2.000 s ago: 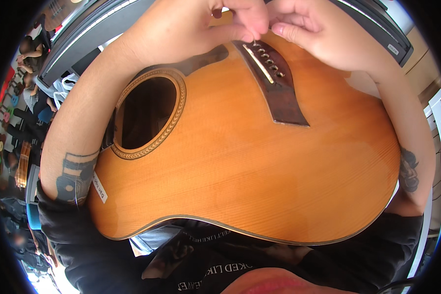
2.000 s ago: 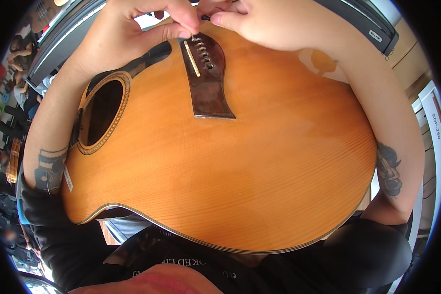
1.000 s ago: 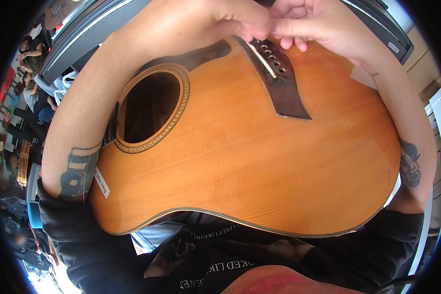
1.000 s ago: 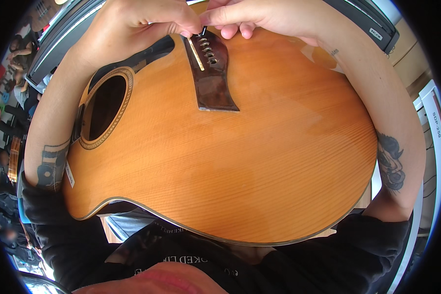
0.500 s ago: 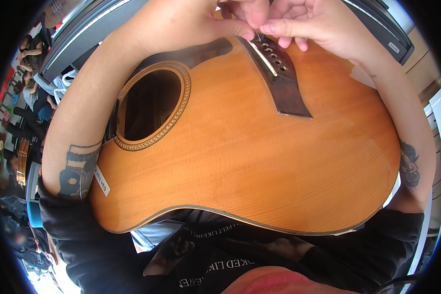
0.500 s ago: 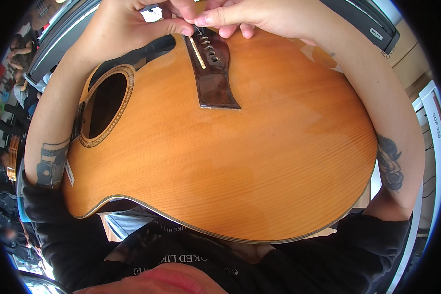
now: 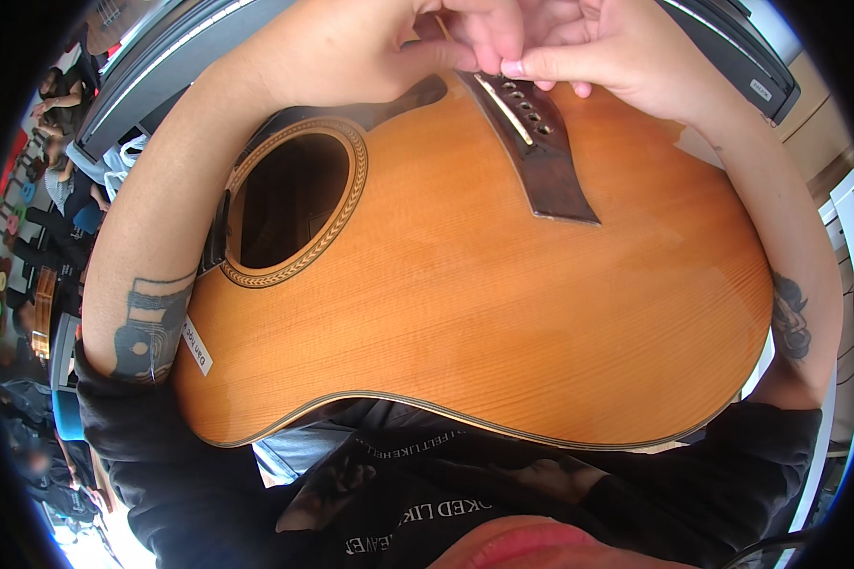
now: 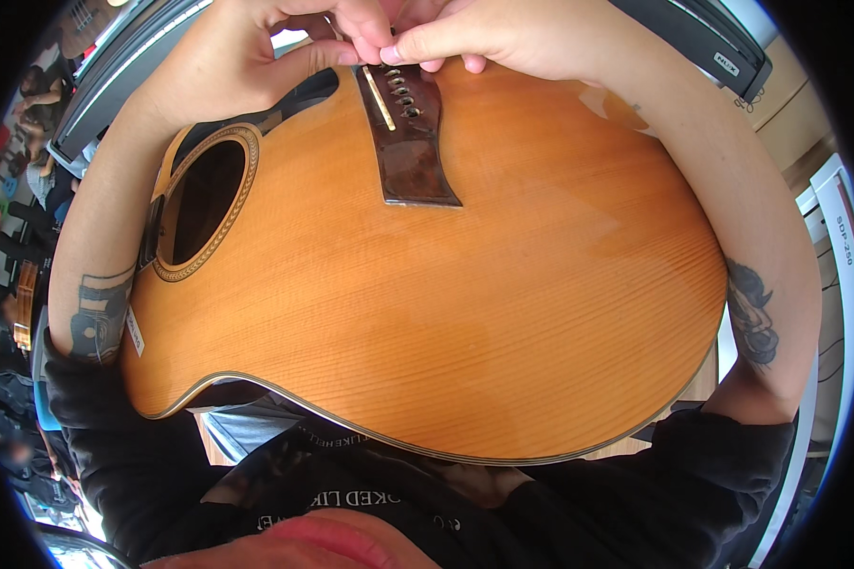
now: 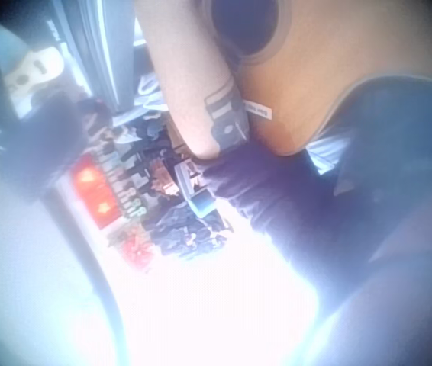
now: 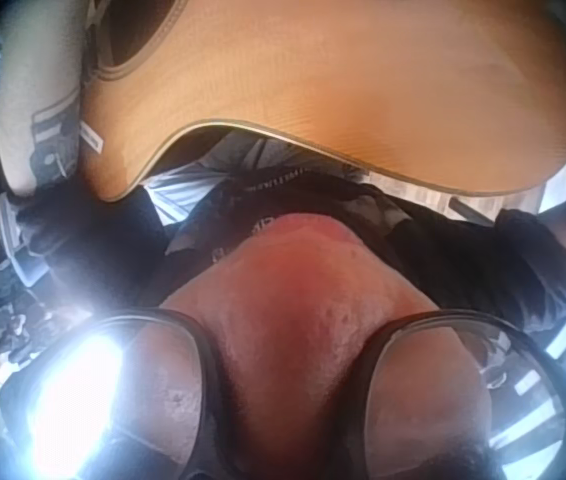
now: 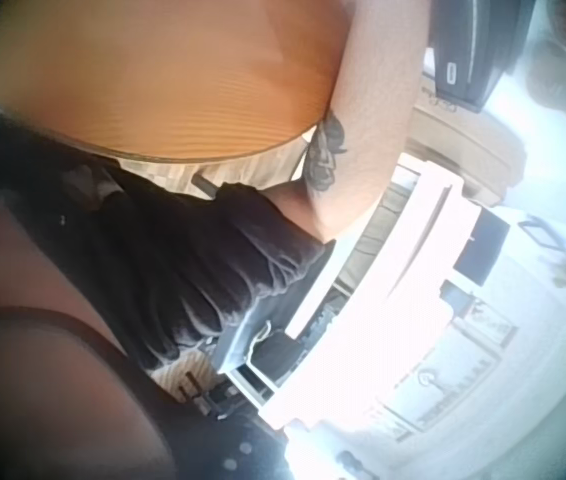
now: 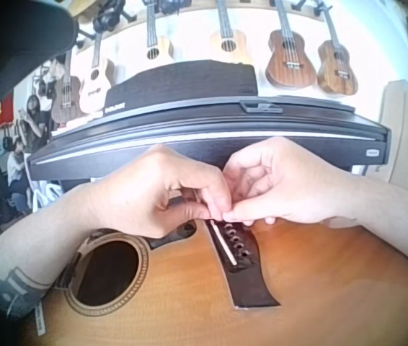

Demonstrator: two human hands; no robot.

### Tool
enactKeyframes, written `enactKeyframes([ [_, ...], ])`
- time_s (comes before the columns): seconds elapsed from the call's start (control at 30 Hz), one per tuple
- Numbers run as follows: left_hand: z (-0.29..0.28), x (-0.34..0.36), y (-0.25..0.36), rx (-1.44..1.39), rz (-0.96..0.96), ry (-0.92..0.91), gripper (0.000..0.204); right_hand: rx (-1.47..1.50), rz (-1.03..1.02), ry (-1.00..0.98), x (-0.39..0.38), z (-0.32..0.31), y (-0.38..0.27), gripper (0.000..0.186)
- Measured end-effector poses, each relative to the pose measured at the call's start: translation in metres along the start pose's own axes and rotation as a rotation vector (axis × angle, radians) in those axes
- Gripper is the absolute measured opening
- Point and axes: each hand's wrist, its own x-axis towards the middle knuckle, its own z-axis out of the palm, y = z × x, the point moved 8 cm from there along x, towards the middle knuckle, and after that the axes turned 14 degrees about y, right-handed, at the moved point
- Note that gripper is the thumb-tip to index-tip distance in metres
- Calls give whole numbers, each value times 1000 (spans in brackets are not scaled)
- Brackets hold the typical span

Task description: The person threads a new guitar string through the bridge of an acoustic guitar, then pulls it up the neck and secures it at the headstock tuning peg. The person winds the string onto the tuning post to complete the installation.

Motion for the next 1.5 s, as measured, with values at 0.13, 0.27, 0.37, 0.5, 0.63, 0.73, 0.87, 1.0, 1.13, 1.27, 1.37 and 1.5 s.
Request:
enactKeyframes([
  [0.13, -3, -1, 0, 2, -62, -4, 21, -62, 18, 28, -7, 0, -14, 12],
  [0.27, -4, -2, -3, -17, -114, 3, 21, -52, -18, 47, -8, 0, -15, 12],
  [0.37, -4, -2, -3, -33, -108, 18, 20, -35, -3, 6, -5, -4, -12, 12],
  [0.5, -5, -2, -1, -38, -103, 21, 21, -12, -55, 19, -6, 1, -10, 11],
  [0.63, -6, -2, -1, -36, -80, 8, 24, -33, -4, -43, -2, 4, -6, 11],
  [0.73, -7, -3, 0, -29, -106, 12, 25, -29, 11, -84, -2, 4, -4, 13],
  [0.87, -5, -1, 0, -31, -130, 0, 25, 36, -135, -57, -1, 5, -3, 13],
  [1.0, -6, -2, 0, -36, -100, 4, 25, 22, -113, -119, -1, 9, -3, 14],
  [1.13, -5, -1, 0, -46, -97, -13, 26, 17, -107, -129, 1, 6, 0, 15],
  [1.27, -7, -1, 1, -45, -102, -11, 27, 47, -160, -153, 1, 10, -2, 16],
  [1.37, -7, -2, -1, -66, -107, -2, 27, 44, -111, -117, 1, 9, -2, 17],
  [1.5, -6, -2, 0, -51, -89, -4, 27, 74, -171, -165, -2, 12, -5, 17],
])
